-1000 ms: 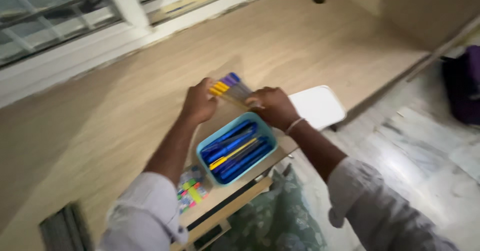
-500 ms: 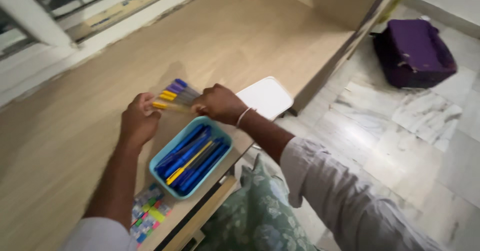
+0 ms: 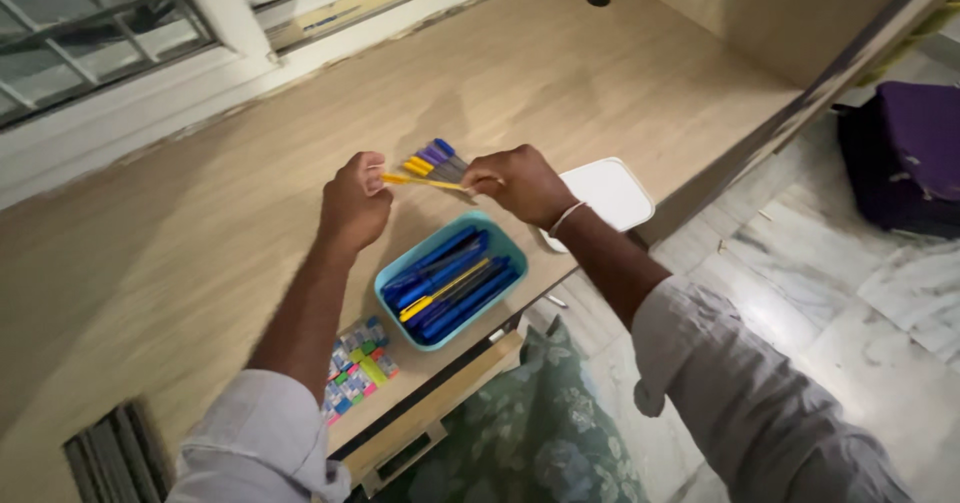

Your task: The person organizes pens and small colorful boxes on a low table. They place pens into a light blue container, close it with a lid, and store the container in a drawer. They then open another drawer and place the lid inside.

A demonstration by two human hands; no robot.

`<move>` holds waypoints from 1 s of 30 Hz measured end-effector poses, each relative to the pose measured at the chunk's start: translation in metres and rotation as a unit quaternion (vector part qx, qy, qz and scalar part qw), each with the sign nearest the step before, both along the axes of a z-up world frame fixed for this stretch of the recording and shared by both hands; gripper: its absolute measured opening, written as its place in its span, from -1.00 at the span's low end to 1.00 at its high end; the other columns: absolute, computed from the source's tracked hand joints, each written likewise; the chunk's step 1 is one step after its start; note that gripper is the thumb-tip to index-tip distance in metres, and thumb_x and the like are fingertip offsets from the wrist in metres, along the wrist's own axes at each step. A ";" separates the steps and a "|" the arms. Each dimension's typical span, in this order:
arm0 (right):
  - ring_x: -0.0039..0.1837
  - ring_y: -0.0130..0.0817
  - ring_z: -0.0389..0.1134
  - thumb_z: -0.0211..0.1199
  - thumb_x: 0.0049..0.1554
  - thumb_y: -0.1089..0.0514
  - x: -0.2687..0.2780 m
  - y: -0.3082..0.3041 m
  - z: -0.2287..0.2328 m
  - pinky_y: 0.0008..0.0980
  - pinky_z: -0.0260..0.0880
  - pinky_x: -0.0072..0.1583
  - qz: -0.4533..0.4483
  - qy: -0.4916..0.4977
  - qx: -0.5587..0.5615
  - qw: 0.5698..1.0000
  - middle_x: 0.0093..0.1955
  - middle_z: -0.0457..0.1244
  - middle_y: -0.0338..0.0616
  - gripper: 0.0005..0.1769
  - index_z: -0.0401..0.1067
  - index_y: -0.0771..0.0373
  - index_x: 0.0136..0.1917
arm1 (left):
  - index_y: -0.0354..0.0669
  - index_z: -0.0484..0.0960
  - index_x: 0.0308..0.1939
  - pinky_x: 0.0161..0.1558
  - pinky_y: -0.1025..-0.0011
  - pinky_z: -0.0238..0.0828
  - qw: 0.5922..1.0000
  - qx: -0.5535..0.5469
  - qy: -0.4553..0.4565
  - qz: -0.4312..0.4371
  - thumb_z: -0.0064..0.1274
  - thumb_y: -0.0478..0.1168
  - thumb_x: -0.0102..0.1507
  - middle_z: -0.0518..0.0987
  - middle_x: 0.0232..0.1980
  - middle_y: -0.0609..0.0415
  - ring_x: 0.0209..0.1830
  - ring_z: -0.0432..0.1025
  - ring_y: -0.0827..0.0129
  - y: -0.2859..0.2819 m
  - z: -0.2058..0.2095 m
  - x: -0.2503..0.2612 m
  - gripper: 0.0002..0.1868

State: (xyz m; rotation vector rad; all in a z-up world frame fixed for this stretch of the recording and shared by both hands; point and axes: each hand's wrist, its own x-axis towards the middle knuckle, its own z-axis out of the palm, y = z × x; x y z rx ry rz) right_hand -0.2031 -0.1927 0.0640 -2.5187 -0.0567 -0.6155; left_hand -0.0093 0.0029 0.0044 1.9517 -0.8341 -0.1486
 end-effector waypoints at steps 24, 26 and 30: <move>0.00 -0.50 0.49 0.39 0.15 0.37 -0.032 0.042 0.018 -0.49 0.48 0.09 -0.076 -0.074 0.202 0.974 -0.04 0.47 -0.14 -0.88 0.57 0.35 0.00 | -0.42 0.68 -0.16 -0.24 0.50 0.67 0.958 -0.237 0.144 0.068 0.24 -0.49 0.10 0.73 -0.25 -0.07 -0.27 0.65 0.40 0.068 0.052 -0.077 -0.77; 0.02 -0.52 0.48 0.38 0.15 0.40 -0.032 0.046 0.013 -0.51 0.48 0.11 -0.080 -0.081 0.274 0.955 -0.03 0.47 -0.15 -0.87 0.56 0.37 0.00 | -0.45 0.68 -0.15 -0.24 0.49 0.67 0.953 -0.255 0.155 0.058 0.26 -0.49 0.10 0.72 -0.25 -0.07 -0.27 0.64 0.40 0.078 0.055 -0.088 -0.77; 0.02 -0.50 0.47 0.38 0.14 0.42 -0.036 0.054 0.009 -0.52 0.47 0.11 -0.075 -0.106 0.354 0.926 -0.04 0.45 -0.12 -0.86 0.53 0.40 0.00 | -0.48 0.67 -0.13 -0.22 0.49 0.68 0.946 -0.268 0.174 0.055 0.26 -0.48 0.12 0.71 -0.24 -0.05 -0.25 0.64 0.42 0.094 0.057 -0.112 -0.76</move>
